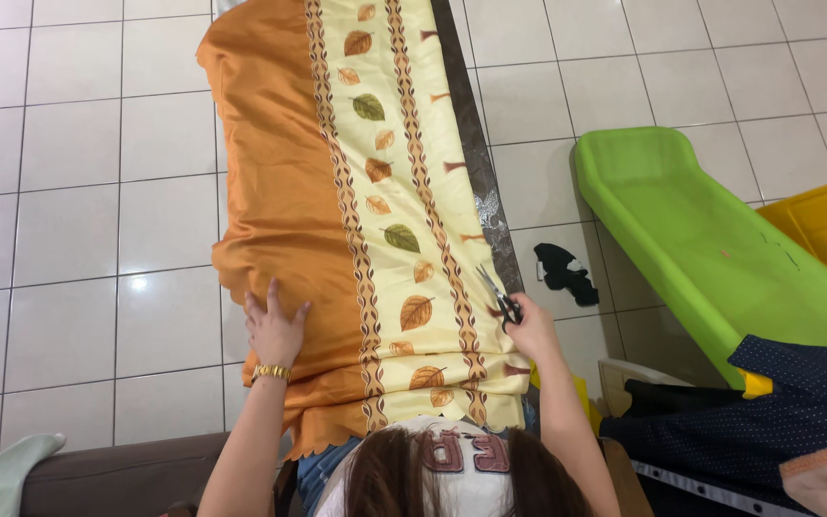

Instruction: The person cuts a patterned fabric laid on a table using scissors. They hold the fabric steady with one hand and cut along the edge with the other, occasionally adjusting the fabric position.

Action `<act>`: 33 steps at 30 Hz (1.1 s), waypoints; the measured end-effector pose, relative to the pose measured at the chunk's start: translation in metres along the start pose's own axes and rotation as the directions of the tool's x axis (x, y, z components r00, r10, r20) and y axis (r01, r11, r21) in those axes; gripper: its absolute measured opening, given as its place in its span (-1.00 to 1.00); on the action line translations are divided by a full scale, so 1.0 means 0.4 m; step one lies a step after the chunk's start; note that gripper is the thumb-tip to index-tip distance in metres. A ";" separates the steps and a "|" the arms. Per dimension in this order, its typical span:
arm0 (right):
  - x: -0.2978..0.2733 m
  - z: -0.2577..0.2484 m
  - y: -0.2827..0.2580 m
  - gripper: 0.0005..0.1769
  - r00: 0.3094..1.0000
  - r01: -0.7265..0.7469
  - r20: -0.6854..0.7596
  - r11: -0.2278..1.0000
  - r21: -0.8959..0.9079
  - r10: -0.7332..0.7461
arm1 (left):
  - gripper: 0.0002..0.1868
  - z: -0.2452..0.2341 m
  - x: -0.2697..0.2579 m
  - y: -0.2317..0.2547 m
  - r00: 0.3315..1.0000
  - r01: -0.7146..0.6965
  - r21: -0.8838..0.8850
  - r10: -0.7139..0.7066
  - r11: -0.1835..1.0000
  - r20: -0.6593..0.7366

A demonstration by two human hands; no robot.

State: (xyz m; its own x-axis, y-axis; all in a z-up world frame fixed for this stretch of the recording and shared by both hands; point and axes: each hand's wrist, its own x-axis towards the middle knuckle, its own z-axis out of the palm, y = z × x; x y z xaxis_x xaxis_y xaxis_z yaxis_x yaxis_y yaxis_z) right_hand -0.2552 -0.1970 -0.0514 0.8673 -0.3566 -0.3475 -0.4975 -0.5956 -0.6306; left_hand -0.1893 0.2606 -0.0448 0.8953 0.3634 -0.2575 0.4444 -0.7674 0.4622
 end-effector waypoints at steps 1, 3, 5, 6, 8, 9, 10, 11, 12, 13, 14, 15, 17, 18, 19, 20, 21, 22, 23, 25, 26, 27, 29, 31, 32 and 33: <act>-0.010 -0.002 0.008 -0.48 1.000 0.003 0.000 1.000 0.011 -0.003 | -0.08 0.002 -0.016 -0.009 1.000 0.022 -0.016 -0.022 1.000 0.005; -0.017 -0.008 0.015 -0.49 1.000 0.017 0.000 1.000 0.009 -0.017 | -0.09 0.005 -0.037 -0.023 0.998 0.065 -0.044 -0.064 0.997 0.018; -0.036 -0.011 0.017 -0.49 1.000 0.029 0.001 0.999 -0.014 -0.029 | -0.10 0.009 -0.046 -0.028 0.998 0.058 -0.030 -0.059 0.998 -0.011; -0.042 -0.012 0.010 -0.50 0.999 0.003 -0.049 0.999 -0.034 -0.004 | -0.10 0.007 -0.048 -0.031 0.998 0.057 -0.023 -0.058 0.998 -0.026; -0.044 -0.027 -0.014 -0.50 0.988 -0.048 -0.151 0.996 -0.077 0.036 | -0.13 0.003 -0.046 -0.026 0.992 -0.036 0.064 0.043 0.997 -0.119; -0.043 -0.036 -0.032 -0.51 0.972 0.027 -0.232 0.997 -0.070 -0.043 | -0.14 0.004 -0.045 -0.019 0.982 -0.078 0.106 0.095 0.991 -0.162; -0.040 -0.041 -0.054 -0.50 0.942 0.104 -0.313 0.992 -0.068 -0.120 | -0.15 0.002 -0.040 -0.010 0.985 -0.075 0.124 0.092 0.989 -0.144; -0.035 -0.044 -0.080 -0.50 0.900 0.180 -0.391 0.981 -0.073 -0.194 | -0.17 -0.001 -0.032 0.000 0.988 -0.072 0.142 0.090 0.987 -0.126; -0.028 -0.041 -0.108 -0.48 0.900 0.218 -0.372 0.973 -0.072 -0.229 | -0.19 -0.004 -0.021 0.008 0.990 -0.071 0.163 0.089 0.984 -0.107; -0.018 -0.032 -0.139 -0.47 0.898 0.255 -0.353 0.964 -0.071 -0.263 | -0.24 -0.004 -0.008 0.019 0.990 -0.084 0.216 0.107 0.973 -0.097; -0.009 -0.008 -0.174 -0.45 0.861 0.358 -0.370 0.933 -0.044 -0.348 | -0.28 0.001 0.004 0.028 0.989 -0.097 0.269 0.123 0.958 -0.084; 0.000 0.021 -0.209 -0.43 0.816 0.457 -0.389 0.889 -0.019 -0.428 | -0.32 0.005 0.013 0.033 0.988 -0.110 0.320 0.139 0.941 -0.070; 0.013 0.080 -0.272 -0.41 0.900 0.401 -0.188 0.916 -0.001 -0.394 | -0.41 0.028 0.032 0.053 0.978 -0.174 0.319 0.202 0.932 -0.058; 0.014 0.111 -0.298 -0.40 0.870 0.478 -0.122 0.878 -0.035 -0.478 | -0.45 0.039 0.044 0.067 0.970 -0.207 0.319 0.237 0.925 -0.057; 0.014 0.138 -0.320 -0.40 0.830 0.552 -0.053 0.831 -0.063 -0.555 | -0.49 0.049 0.047 0.077 0.962 -0.233 0.340 0.268 0.911 -0.058; 0.006 0.158 -0.331 -0.41 0.850 0.525 0.025 0.844 -0.113 -0.526 | -0.52 0.063 0.044 0.090 0.953 -0.259 0.358 0.298 0.897 -0.058; -0.011 0.177 -0.335 -0.41 0.866 0.500 0.102 0.850 -0.165 -0.489 | -0.56 0.072 0.043 0.104 0.943 -0.284 0.376 0.328 0.882 -0.058; -0.026 0.189 -0.338 -0.42 0.878 0.475 0.173 0.853 -0.216 -0.446 | -0.55 0.072 0.046 0.120 0.951 -0.273 0.368 0.308 0.889 -0.038; -0.041 0.197 -0.336 -0.37 0.851 0.524 0.126 0.818 -0.235 -0.509 | -0.53 0.069 0.048 0.136 0.958 -0.262 0.361 0.287 0.895 -0.018; -0.087 0.204 -0.302 -0.28 0.786 0.603 0.056 0.745 -0.285 -0.615 | -0.56 0.067 0.037 0.152 0.957 -0.265 0.330 0.289 0.906 -0.024; -0.117 0.207 -0.273 -0.29 0.771 0.625 0.049 0.741 -0.244 -0.635 | -0.60 0.065 0.028 0.149 0.950 -0.281 0.317 0.309 0.906 -0.041; -0.136 0.206 -0.246 -0.29 0.756 0.646 0.040 0.736 -0.203 -0.653 | -0.62 0.066 0.021 0.150 0.943 -0.296 0.303 0.328 0.906 -0.059; -0.150 0.207 -0.211 -0.33 0.819 0.574 0.025 0.816 -0.069 -0.573 | -0.59 0.056 0.031 0.158 0.948 -0.292 0.302 0.317 0.908 -0.037; -0.161 0.189 -0.166 -0.38 0.929 0.355 0.068 0.929 0.100 -0.363 | -0.54 0.064 0.033 0.178 0.929 -0.341 0.261 0.366 0.903 -0.054; -0.158 0.178 -0.143 -0.40 0.937 0.350 -0.023 0.934 0.074 -0.349 | -0.52 0.071 0.032 0.188 0.905 -0.389 0.222 0.416 0.894 -0.086; -0.154 0.164 -0.119 -0.42 0.935 0.343 -0.114 0.938 0.048 -0.336 | -0.49 0.080 0.029 0.199 0.879 -0.437 0.183 0.461 0.881 -0.121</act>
State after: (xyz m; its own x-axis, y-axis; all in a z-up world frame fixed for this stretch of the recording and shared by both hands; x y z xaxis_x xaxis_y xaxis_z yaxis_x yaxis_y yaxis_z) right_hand -0.2835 -0.0995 -0.0454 0.9760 -0.2151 -0.0343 -0.1687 -0.6468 -0.7438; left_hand -0.1445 0.1869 -0.0382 0.9956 0.0292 0.0892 -0.0053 -0.9313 0.3642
